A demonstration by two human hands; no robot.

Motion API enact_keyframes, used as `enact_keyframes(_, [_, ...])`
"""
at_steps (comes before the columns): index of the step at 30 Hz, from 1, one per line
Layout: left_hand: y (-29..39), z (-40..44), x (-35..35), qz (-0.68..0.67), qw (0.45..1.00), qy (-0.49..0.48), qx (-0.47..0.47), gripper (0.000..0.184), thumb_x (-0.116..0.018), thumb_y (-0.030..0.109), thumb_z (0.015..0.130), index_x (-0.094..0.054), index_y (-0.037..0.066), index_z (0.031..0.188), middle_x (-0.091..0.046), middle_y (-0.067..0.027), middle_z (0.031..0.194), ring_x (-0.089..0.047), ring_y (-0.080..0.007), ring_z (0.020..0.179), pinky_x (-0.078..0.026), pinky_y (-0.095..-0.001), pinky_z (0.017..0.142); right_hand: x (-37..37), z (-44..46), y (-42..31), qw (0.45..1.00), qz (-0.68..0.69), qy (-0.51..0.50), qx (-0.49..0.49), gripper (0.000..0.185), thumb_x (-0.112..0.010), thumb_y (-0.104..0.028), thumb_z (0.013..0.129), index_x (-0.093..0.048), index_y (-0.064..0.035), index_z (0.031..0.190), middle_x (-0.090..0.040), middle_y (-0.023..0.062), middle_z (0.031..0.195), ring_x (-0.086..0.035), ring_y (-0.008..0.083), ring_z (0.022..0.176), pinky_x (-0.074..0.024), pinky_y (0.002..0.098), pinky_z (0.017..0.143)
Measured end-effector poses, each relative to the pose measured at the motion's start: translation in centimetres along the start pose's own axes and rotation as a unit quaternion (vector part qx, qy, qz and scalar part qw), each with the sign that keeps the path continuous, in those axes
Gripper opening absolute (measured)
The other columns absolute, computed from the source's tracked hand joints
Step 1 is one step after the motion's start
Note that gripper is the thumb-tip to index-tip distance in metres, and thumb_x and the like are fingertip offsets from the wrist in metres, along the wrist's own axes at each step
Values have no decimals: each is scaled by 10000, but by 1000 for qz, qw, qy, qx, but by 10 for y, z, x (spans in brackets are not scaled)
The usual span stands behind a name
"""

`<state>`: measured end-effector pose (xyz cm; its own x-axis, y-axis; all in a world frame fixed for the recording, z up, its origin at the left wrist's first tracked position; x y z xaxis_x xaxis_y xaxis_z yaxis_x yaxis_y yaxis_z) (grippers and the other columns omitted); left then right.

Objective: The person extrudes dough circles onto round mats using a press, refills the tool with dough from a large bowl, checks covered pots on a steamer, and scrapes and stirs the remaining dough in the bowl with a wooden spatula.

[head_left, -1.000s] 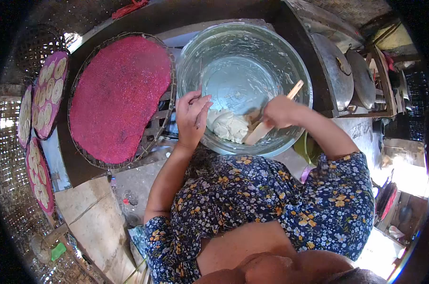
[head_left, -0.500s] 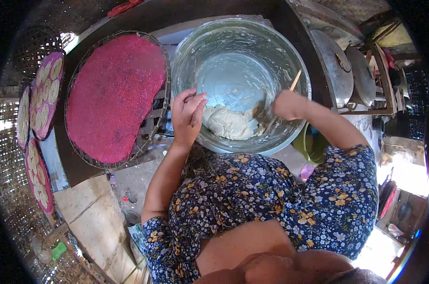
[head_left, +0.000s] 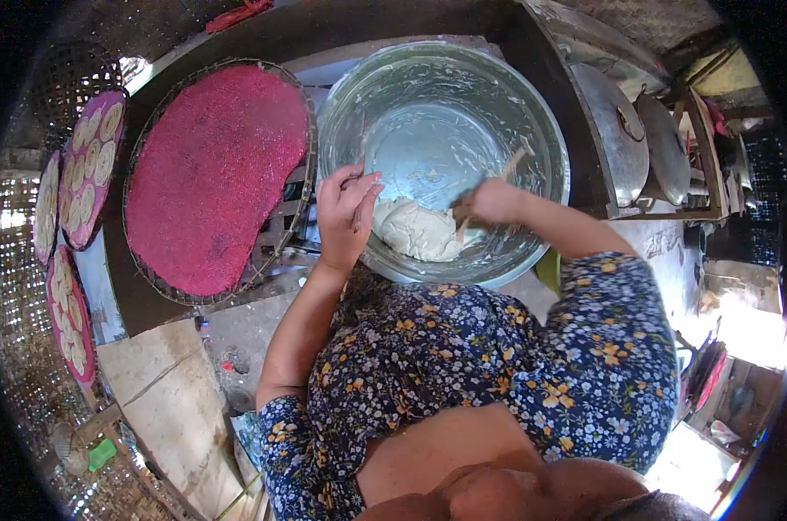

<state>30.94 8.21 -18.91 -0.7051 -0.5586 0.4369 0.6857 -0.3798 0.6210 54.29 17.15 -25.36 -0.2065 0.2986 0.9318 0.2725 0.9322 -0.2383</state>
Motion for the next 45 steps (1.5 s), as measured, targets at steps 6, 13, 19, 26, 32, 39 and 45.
enact_keyframes(6, [0,0,4,-11,1000,3,9,251,-688,16,676,-640,94,910,-551,-98,950,-511,-233,787,-407,-311,699,65,7,13,958,-155,-201,-138,102,-623,-164,640,-661,-102,712,-638,103,706,-627,288,683,-498,385,611])
enact_keyframes(13, [-1,-2,3,-7,1000,0,20,224,-676,14,687,-646,80,899,-552,-100,949,-511,-237,805,-411,-313,715,14,1,54,936,-88,-224,-257,168,-634,-189,625,-666,-83,752,-649,112,805,-630,280,756,-498,387,653])
enact_keyframes(19, [1,-1,5,2,1000,-4,17,246,-685,8,676,-645,81,907,-551,-103,932,-509,-237,782,-411,-316,694,41,7,-1,939,-111,-243,-215,225,-648,-209,637,-672,-87,825,-651,102,830,-628,262,797,-501,367,683])
enact_keyframes(26, [1,2,4,-16,999,23,23,238,-688,18,676,-650,78,904,-557,-106,943,-514,-240,795,-418,-312,696,38,22,-30,931,-29,-203,-301,198,-575,-215,728,-671,-84,841,-656,86,860,-637,253,787,-500,369,664])
enact_keyframes(32, [-5,-1,3,-26,999,38,16,240,-690,23,675,-647,85,903,-558,-98,940,-513,-236,784,-420,-309,692,86,19,-43,951,-94,-160,-247,193,-559,-224,751,-643,-96,869,-648,98,794,-644,254,696,-503,368,559])
enact_keyframes(39, [-5,0,5,-33,998,56,2,249,-687,12,673,-640,83,907,-553,-94,946,-511,-224,751,-420,-317,668,21,29,-69,937,-113,-208,-257,139,-560,-179,738,-673,-99,756,-655,97,759,-637,278,690,-502,380,588])
enact_keyframes(45, [-5,1,2,-50,997,52,8,228,-676,10,684,-637,70,900,-550,-99,923,-515,-234,761,-423,-318,678,36,-3,46,909,-59,-49,-410,226,-557,-240,723,-665,-46,761,-642,163,810,-628,310,758,-500,415,682])
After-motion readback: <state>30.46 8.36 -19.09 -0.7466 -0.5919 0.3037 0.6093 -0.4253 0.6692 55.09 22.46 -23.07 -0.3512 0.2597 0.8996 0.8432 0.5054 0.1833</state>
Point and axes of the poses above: each hand's wrist, its own z-axis towards the middle knuckle, its own x-axis out of the back of the hand, y = z × x, the point moved 4 cm from there along z, towards the middle knuckle
